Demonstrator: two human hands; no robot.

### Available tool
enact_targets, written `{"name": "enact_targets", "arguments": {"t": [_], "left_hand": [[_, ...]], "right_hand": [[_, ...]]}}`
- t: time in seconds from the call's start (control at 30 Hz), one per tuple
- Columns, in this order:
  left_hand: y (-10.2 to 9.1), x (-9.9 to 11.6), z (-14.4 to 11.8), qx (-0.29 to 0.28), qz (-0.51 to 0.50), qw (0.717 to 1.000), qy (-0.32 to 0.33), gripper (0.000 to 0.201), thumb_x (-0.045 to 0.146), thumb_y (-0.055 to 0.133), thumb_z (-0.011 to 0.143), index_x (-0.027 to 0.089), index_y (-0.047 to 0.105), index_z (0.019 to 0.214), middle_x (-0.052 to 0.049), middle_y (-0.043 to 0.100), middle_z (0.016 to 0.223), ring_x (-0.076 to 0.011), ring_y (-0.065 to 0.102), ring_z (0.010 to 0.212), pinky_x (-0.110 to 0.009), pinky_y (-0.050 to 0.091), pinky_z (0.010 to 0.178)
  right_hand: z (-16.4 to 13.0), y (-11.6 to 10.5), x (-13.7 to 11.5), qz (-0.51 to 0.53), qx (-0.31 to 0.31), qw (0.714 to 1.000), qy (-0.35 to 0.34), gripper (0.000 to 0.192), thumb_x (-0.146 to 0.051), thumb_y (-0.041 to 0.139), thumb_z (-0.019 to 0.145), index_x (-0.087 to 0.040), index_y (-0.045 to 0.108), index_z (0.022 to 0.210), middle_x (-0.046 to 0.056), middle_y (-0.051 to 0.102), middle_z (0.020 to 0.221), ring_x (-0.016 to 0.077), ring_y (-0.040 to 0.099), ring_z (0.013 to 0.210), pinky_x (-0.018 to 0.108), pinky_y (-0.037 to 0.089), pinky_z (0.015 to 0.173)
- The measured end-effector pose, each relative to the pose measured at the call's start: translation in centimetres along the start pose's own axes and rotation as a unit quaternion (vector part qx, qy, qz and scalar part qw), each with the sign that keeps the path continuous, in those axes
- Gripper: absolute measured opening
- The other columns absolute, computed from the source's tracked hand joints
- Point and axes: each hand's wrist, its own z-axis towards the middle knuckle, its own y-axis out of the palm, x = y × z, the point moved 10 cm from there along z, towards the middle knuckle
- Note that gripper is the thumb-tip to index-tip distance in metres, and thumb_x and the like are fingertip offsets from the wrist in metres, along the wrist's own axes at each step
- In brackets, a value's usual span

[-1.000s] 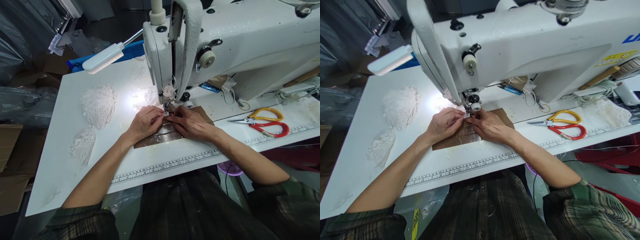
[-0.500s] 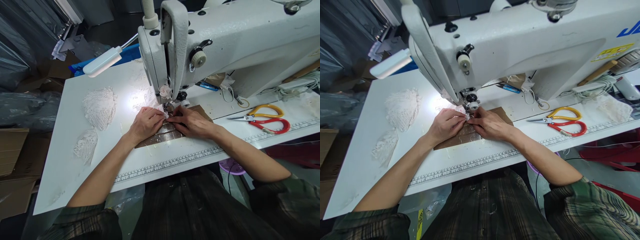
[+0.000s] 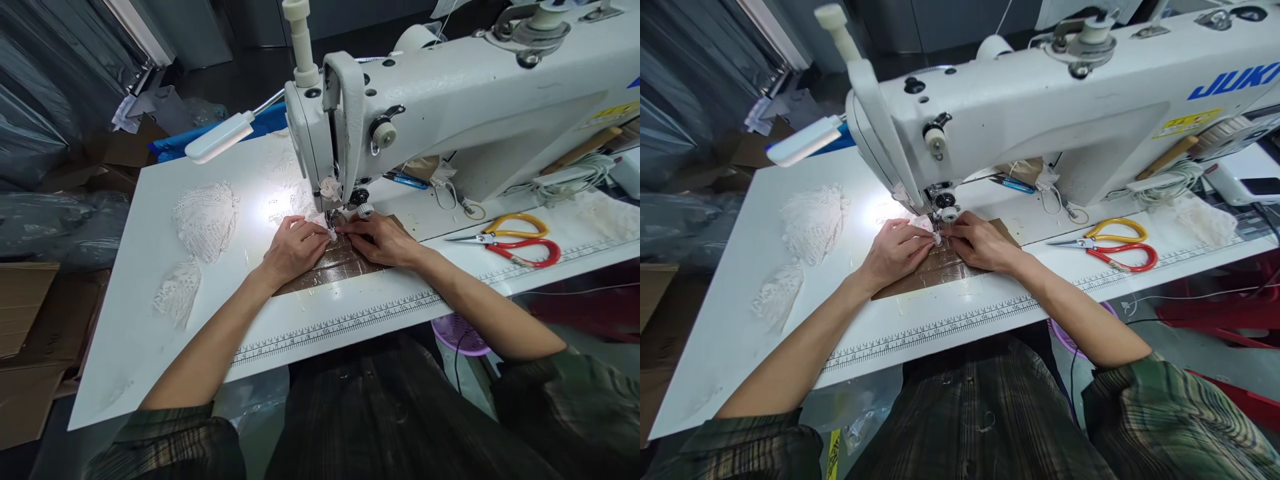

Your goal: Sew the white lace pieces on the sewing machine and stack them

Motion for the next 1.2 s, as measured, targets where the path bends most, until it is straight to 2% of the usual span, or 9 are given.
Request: {"name": "enact_targets", "arguments": {"t": [0.2,0.4,0.53,0.63,0.7,0.8,0.87,1.0,1.2], "left_hand": [[-0.1,0.1,-0.1,0.016,-0.002,1.0,0.01,0.012,0.015,0.058,0.095,0.019,0.069,0.093,-0.003,0.076,0.095,-0.0148,0.069,0.082,-0.04,0.05,0.089],[0.3,0.0,-0.2,-0.012,-0.025,1.0,0.003,0.014,0.017,0.056,0.096,0.019,0.069,0.094,-0.005,0.075,0.097,-0.0166,0.069,0.085,-0.04,0.05,0.086],[0.5,-0.2,-0.3,-0.027,-0.038,0.999,-0.009,0.014,0.017,0.054,0.097,0.018,0.068,0.097,-0.006,0.075,0.1,-0.0182,0.069,0.09,-0.041,0.051,0.087],[0.3,-0.6,-0.3,-0.013,-0.045,0.999,-0.026,0.013,0.017,0.053,0.096,0.016,0.067,0.096,-0.008,0.074,0.096,-0.0196,0.069,0.092,-0.038,0.054,0.08],[0.0,-0.9,-0.2,0.003,-0.052,0.998,-0.046,0.014,0.017,0.052,0.097,0.015,0.065,0.095,-0.008,0.073,0.092,-0.0188,0.068,0.088,-0.035,0.055,0.076],[-0.6,-1.4,-0.1,0.034,-0.056,0.995,-0.079,0.013,0.017,0.051,0.097,0.015,0.063,0.094,-0.008,0.073,0.09,-0.0167,0.067,0.082,-0.032,0.056,0.072],[-0.8,-1.1,0.0,0.04,-0.058,0.995,-0.071,0.011,0.017,0.052,0.097,0.014,0.063,0.094,-0.008,0.072,0.091,-0.0167,0.068,0.084,-0.032,0.058,0.073],[-0.4,0.4,0.2,0.015,-0.052,0.999,-0.009,0.013,0.014,0.05,0.097,0.013,0.063,0.096,-0.008,0.07,0.09,-0.0176,0.068,0.085,-0.033,0.061,0.076],[-0.7,0.6,0.3,0.015,-0.094,0.995,0.024,0.024,0.009,0.045,0.096,0.014,0.067,0.091,-0.011,0.07,0.099,-0.0174,0.069,0.093,-0.031,0.063,0.08]], "right_hand": [[-0.2,1.3,-0.6,-0.041,-0.059,0.996,-0.043,0.036,-0.022,0.052,0.093,-0.029,0.073,0.121,0.01,0.056,0.112,0.0232,0.059,0.102,0.041,0.054,0.088],[-0.3,1.4,-0.9,-0.036,-0.061,0.997,-0.043,0.035,-0.02,0.052,0.092,-0.028,0.074,0.118,0.011,0.055,0.113,0.0236,0.058,0.104,0.042,0.055,0.09],[-0.1,0.5,-0.2,0.019,-0.034,0.999,-0.012,0.036,-0.021,0.051,0.092,-0.024,0.072,0.122,0.01,0.062,0.113,0.0216,0.062,0.101,0.041,0.053,0.093],[0.1,-0.4,0.8,0.045,0.013,0.998,0.029,0.033,-0.019,0.05,0.09,-0.018,0.074,0.113,0.008,0.069,0.108,0.0201,0.065,0.095,0.038,0.052,0.092],[0.3,-0.6,0.8,0.039,0.027,0.999,0.027,0.03,-0.017,0.05,0.088,-0.017,0.076,0.103,0.008,0.071,0.104,0.0206,0.065,0.095,0.038,0.051,0.091],[0.4,-0.7,0.2,0.015,0.034,0.999,0.004,0.029,-0.018,0.049,0.087,-0.018,0.076,0.097,0.008,0.07,0.102,0.0215,0.064,0.093,0.038,0.051,0.09],[0.2,-1.7,0.3,-0.012,0.05,0.999,0.001,0.03,-0.017,0.048,0.086,-0.018,0.076,0.098,0.009,0.069,0.103,0.0221,0.064,0.093,0.038,0.051,0.088],[-0.5,-5.0,1.8,-0.102,0.06,0.993,0.024,0.033,-0.017,0.047,0.087,-0.015,0.074,0.105,0.012,0.068,0.106,0.0248,0.063,0.096,0.038,0.05,0.091],[-0.8,-8.1,7.6,-0.269,0.008,0.956,0.119,0.039,-0.019,0.047,0.089,-0.012,0.068,0.121,0.017,0.067,0.122,0.0308,0.058,0.116,0.042,0.046,0.1]]}}
